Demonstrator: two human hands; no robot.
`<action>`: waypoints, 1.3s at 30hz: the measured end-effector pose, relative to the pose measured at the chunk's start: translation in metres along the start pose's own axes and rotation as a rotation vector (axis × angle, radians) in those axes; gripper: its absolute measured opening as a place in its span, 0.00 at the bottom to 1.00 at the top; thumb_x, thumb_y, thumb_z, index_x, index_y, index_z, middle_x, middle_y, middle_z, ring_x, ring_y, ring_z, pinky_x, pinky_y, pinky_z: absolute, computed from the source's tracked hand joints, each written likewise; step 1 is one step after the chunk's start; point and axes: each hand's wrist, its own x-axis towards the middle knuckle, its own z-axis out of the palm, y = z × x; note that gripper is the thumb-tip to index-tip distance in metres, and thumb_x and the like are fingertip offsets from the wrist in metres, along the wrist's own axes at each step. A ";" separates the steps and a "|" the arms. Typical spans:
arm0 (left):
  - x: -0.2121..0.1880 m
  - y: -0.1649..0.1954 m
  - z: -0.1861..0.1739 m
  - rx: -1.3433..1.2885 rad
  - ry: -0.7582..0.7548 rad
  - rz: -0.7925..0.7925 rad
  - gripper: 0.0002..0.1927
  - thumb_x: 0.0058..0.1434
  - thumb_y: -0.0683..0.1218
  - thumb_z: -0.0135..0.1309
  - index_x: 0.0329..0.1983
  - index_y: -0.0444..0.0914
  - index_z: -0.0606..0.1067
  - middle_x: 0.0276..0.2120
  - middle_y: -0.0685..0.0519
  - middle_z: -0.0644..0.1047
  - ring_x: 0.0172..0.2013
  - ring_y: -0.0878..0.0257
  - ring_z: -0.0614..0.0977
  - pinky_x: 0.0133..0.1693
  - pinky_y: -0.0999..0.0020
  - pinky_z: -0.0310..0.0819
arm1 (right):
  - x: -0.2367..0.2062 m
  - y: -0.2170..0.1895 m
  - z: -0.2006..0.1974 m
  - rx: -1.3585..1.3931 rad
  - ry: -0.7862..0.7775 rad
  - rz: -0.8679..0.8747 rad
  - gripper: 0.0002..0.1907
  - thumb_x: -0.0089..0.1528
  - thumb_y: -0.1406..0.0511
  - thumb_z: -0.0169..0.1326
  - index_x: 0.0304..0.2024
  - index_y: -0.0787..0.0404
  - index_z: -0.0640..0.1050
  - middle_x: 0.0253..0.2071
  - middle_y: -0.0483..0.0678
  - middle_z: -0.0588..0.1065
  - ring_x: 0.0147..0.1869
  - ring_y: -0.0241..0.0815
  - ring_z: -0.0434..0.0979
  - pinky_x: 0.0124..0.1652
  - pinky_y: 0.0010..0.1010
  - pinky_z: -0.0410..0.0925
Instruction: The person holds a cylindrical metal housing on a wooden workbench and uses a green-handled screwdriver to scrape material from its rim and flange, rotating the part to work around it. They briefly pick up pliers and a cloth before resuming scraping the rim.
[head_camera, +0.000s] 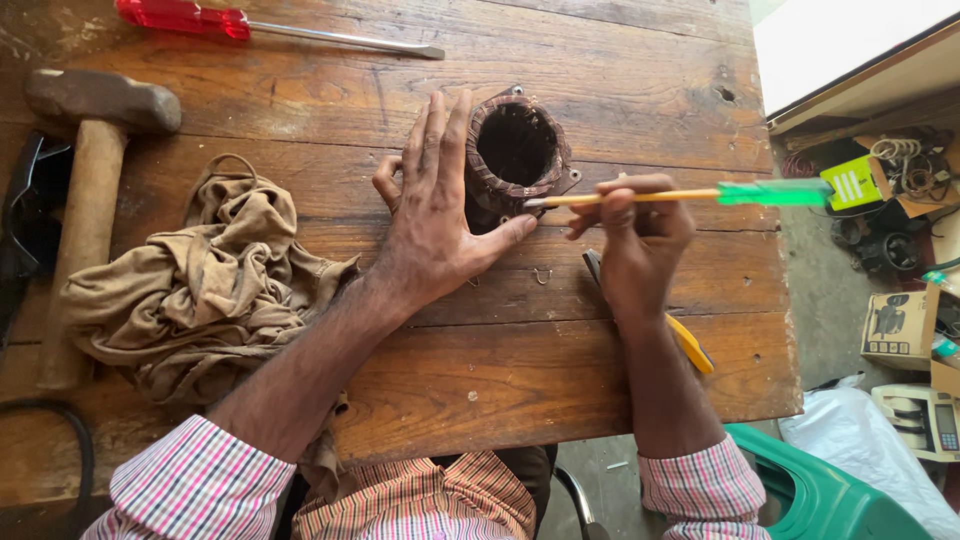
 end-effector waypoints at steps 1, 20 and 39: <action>0.000 -0.001 0.000 -0.002 0.001 0.018 0.67 0.54 0.73 0.65 0.78 0.40 0.37 0.75 0.29 0.41 0.76 0.40 0.44 0.64 0.32 0.40 | 0.000 0.000 0.000 0.006 0.044 -0.047 0.15 0.73 0.59 0.54 0.47 0.67 0.73 0.35 0.54 0.79 0.35 0.43 0.83 0.35 0.36 0.79; 0.022 -0.030 -0.093 -0.026 -0.283 -0.133 0.76 0.39 0.72 0.72 0.80 0.52 0.36 0.78 0.38 0.31 0.77 0.47 0.30 0.67 0.28 0.26 | -0.022 -0.005 0.012 -0.145 0.101 -0.284 0.15 0.77 0.59 0.52 0.54 0.65 0.68 0.40 0.56 0.77 0.38 0.39 0.80 0.40 0.29 0.77; 0.009 -0.012 -0.050 0.073 -0.034 0.042 0.60 0.54 0.78 0.64 0.77 0.38 0.61 0.78 0.38 0.54 0.78 0.45 0.48 0.73 0.38 0.36 | -0.021 -0.039 0.047 -0.596 -0.120 -0.506 0.09 0.72 0.69 0.56 0.53 0.64 0.72 0.48 0.57 0.78 0.48 0.48 0.84 0.43 0.33 0.78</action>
